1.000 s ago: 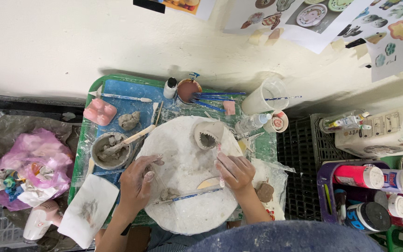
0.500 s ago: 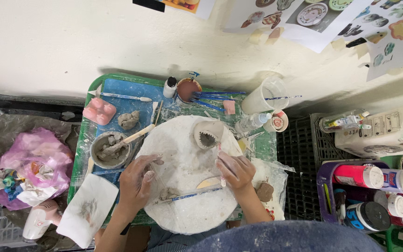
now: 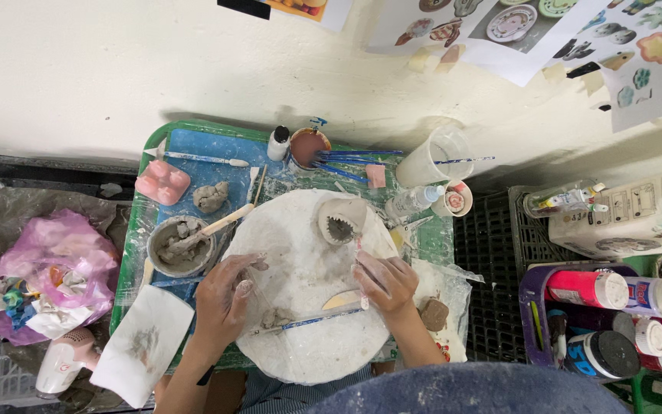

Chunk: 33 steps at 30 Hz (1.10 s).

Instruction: The person shapes and refines a small clay sculpture by hand and with a wooden tool on a small rotating wheel. They use their fingers to smooth the surface and a tool to carve details into the clay.

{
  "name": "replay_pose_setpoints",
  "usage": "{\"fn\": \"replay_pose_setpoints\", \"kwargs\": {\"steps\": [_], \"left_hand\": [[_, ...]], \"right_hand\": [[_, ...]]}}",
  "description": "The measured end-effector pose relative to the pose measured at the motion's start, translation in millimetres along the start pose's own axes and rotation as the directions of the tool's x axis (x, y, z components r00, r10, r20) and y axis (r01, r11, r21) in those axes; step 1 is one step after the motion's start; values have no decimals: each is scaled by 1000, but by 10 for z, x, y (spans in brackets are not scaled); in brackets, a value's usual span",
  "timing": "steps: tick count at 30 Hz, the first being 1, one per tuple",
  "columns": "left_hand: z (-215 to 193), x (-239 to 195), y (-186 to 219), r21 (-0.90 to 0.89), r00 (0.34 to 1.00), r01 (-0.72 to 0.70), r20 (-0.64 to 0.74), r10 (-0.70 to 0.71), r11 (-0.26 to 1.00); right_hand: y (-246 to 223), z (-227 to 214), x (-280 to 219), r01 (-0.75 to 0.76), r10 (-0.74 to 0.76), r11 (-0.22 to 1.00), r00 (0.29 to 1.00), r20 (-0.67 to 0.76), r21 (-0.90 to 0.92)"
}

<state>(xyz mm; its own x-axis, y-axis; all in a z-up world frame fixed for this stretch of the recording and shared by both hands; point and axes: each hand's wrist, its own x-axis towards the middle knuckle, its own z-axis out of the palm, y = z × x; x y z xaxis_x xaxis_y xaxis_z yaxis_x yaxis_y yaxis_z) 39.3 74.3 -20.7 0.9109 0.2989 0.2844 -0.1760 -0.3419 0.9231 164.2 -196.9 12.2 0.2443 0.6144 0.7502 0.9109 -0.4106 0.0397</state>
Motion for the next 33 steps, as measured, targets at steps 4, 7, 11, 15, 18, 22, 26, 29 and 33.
{"fn": "replay_pose_setpoints", "kwargs": {"steps": [4, 7, 11, 15, 18, 22, 26, 29, 33], "left_hand": [[0, -11, -34, 29, 1000, -27, -5, 28, 999], [-5, -10, -59, 34, 1000, -8, 3, 8, 999], [-21, 180, -41, 166, 996, -66, 73, 54, 984], [-194, 522, 131, 182, 982, 130, 115, -152, 975], [-413, 457, 436, 226, 999, -36, 14, 34, 973], [-177, -10, 812, 221, 963, -217, 210, 171, 951], [296, -515, 952, 179, 907, -345, 315, 278, 921], [368, -758, 906, 200, 929, -179, 356, 99, 963], [312, -903, 798, 183, 934, -230, 317, 164, 956]], "right_hand": [[-5, -3, -59, 18, -18, 1000, 1000, 10, 6], [19, 43, -211, 25, -24, 999, 999, -46, 20], [-7, 190, -509, -165, 208, 969, 947, -244, 182], [-371, 101, -808, -468, 729, 508, 681, -71, 723], [-672, -140, -925, -507, 645, 655, 761, -66, 560], [-984, -367, -996, -639, 760, 448, 641, 110, 625], [-1177, -454, -1118, -640, 776, 159, 552, 305, 751], [-1269, -484, -1238, -606, 714, 211, 631, 302, 767], [-1389, -434, -1327, -490, 722, -19, 596, 351, 872]]}}
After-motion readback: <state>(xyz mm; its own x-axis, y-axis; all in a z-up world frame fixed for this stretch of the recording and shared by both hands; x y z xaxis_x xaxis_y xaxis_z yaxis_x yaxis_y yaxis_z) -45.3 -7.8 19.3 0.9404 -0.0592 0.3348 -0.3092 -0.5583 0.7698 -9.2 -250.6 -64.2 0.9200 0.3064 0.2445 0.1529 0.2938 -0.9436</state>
